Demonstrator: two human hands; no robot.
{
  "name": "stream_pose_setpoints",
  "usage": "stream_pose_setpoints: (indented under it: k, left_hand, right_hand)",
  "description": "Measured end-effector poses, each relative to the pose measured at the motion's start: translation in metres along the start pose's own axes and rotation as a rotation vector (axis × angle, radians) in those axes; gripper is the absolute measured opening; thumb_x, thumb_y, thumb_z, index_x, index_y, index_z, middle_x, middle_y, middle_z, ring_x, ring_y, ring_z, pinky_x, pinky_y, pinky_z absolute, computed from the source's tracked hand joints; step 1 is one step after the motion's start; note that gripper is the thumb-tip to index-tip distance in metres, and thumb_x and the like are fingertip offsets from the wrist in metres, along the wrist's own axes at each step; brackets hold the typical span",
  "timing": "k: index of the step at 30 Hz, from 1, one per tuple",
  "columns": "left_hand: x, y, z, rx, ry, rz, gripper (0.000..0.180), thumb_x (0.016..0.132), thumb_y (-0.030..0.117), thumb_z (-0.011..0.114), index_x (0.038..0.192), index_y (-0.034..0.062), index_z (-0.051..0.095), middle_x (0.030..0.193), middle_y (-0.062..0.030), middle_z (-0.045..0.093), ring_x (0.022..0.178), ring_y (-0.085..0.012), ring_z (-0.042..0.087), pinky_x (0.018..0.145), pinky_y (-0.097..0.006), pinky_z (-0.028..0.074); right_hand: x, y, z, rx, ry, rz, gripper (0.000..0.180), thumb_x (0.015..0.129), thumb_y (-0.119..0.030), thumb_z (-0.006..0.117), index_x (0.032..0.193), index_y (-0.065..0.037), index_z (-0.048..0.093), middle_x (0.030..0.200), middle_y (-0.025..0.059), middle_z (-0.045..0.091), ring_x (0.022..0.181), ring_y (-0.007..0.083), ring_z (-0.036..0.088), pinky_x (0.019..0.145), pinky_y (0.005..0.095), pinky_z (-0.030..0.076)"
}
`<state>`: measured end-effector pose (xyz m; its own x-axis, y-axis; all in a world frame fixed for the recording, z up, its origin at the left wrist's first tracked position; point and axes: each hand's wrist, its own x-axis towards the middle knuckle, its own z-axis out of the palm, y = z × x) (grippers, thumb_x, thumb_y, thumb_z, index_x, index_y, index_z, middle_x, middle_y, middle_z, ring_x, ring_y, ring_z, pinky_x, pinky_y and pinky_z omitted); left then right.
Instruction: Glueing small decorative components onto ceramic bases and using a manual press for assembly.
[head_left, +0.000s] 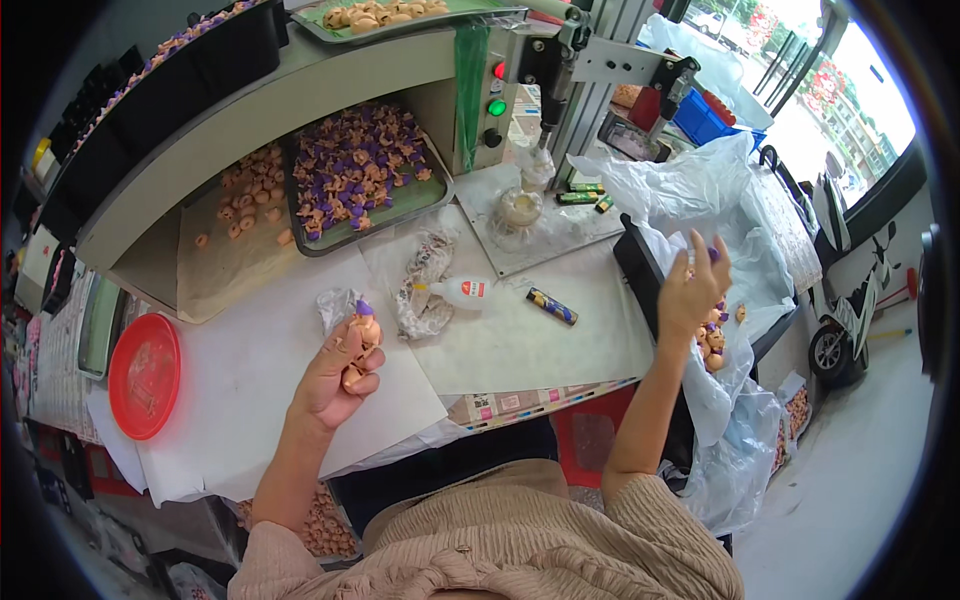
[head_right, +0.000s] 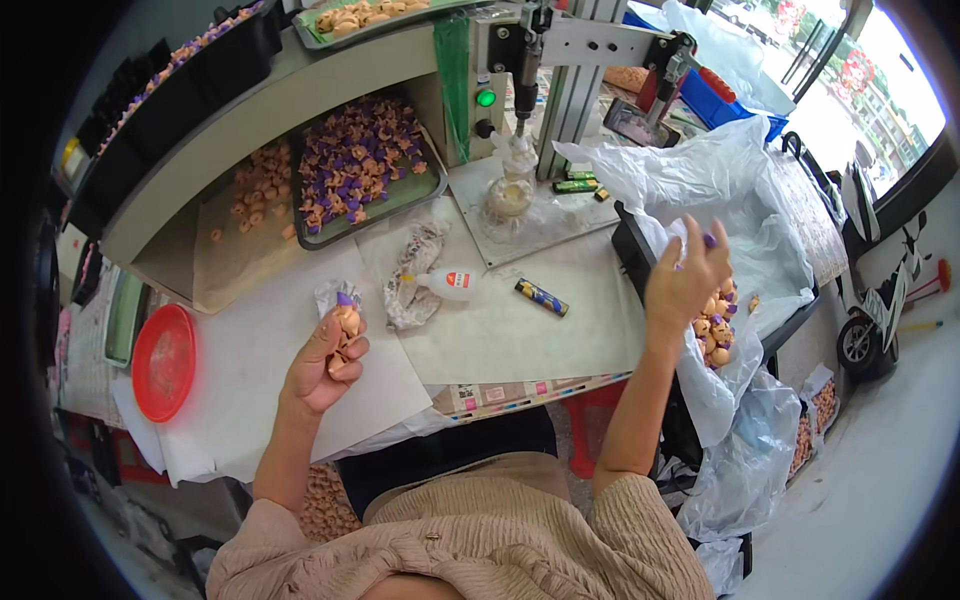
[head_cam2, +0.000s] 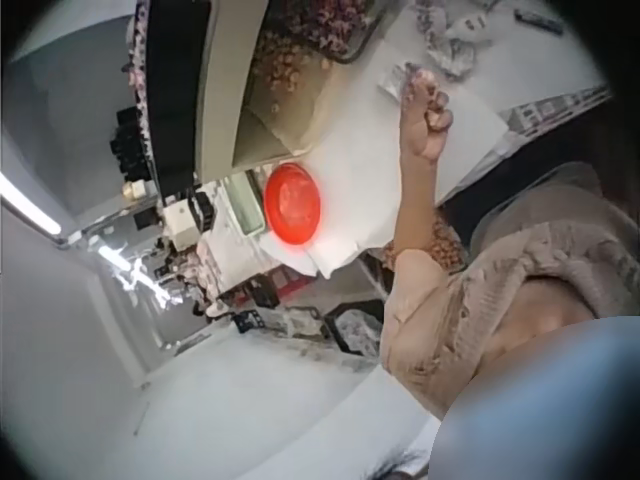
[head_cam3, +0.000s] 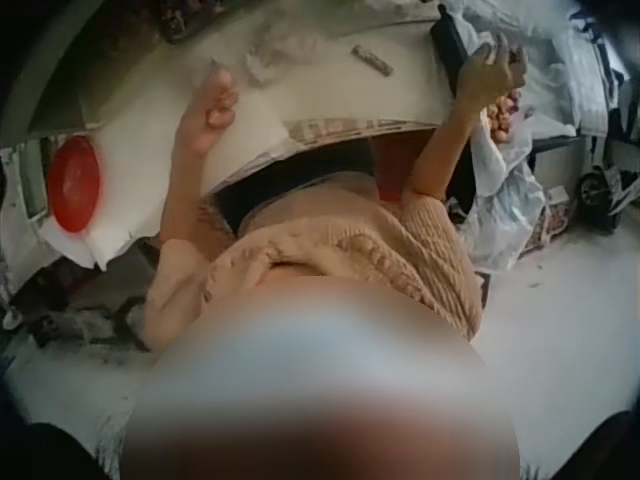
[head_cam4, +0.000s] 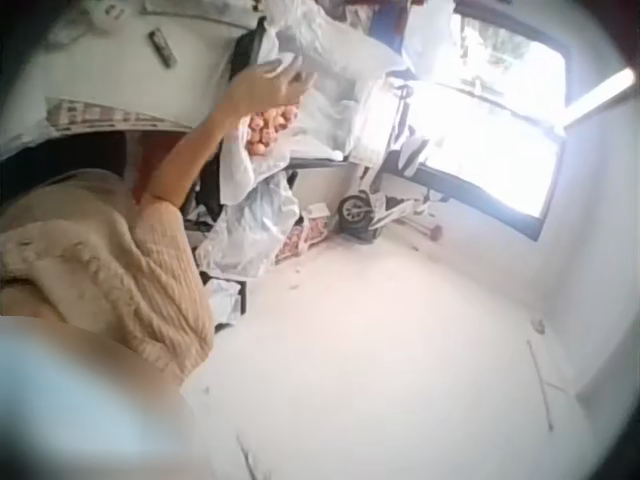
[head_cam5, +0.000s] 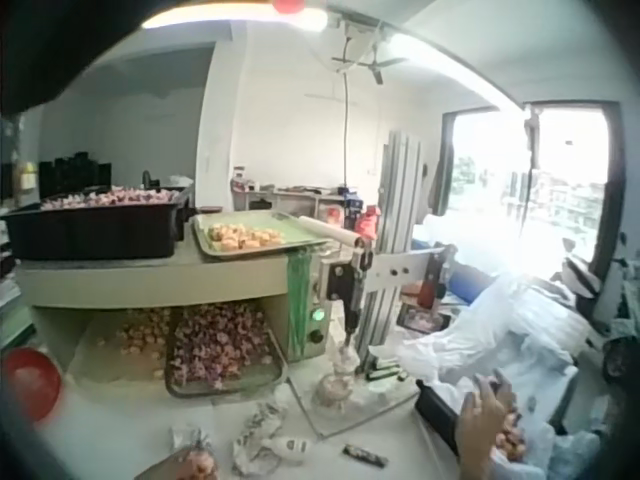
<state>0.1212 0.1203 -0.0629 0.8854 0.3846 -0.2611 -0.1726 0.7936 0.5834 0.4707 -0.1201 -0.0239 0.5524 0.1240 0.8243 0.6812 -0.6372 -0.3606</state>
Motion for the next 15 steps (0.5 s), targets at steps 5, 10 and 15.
stream_pose_setpoints:
  k: [5,10,15]
  left_hand:
    - [0.026,0.007,0.031,0.143,0.030,-0.043,0.023,0.094,0.023,0.060,0.113,0.0124,0.053,0.097,0.0001,0.056,0.069,-0.0046,0.048,0.043,-0.015,0.034]
    - [0.091,0.010,0.052,0.374,-0.054,-0.049,0.030,0.093,0.028,0.061,0.115,0.0091,0.052,0.095,0.0005,0.057,0.067,-0.0024,0.045,0.043,-0.015,0.033]
    - [0.182,-0.016,0.087,0.605,0.052,0.026,0.032,0.086,0.030,0.071,0.110,0.0113,0.062,0.084,0.0060,0.056,0.066,-0.0024,0.042,0.045,-0.018,0.030]
  right_hand:
    - [-0.016,0.036,-0.030,-0.307,-0.240,0.188,0.038,0.088,-0.021,0.060,0.122,-0.004,0.061,0.135,0.0251,0.047,0.126,0.0370,0.045,0.106,0.0409,0.033]
    - [-0.024,0.001,-0.049,-0.064,-0.272,0.104,0.036,0.087,-0.018,0.063,0.120,-0.003,0.061,0.135,0.0225,0.049,0.127,0.0362,0.044,0.106,0.0405,0.032]
    - [-0.038,-0.025,-0.060,0.245,-0.450,0.112,0.028,0.086,-0.010,0.064,0.112,0.000,0.065,0.126,0.0177,0.057,0.121,0.0304,0.051,0.102,0.0368,0.037]
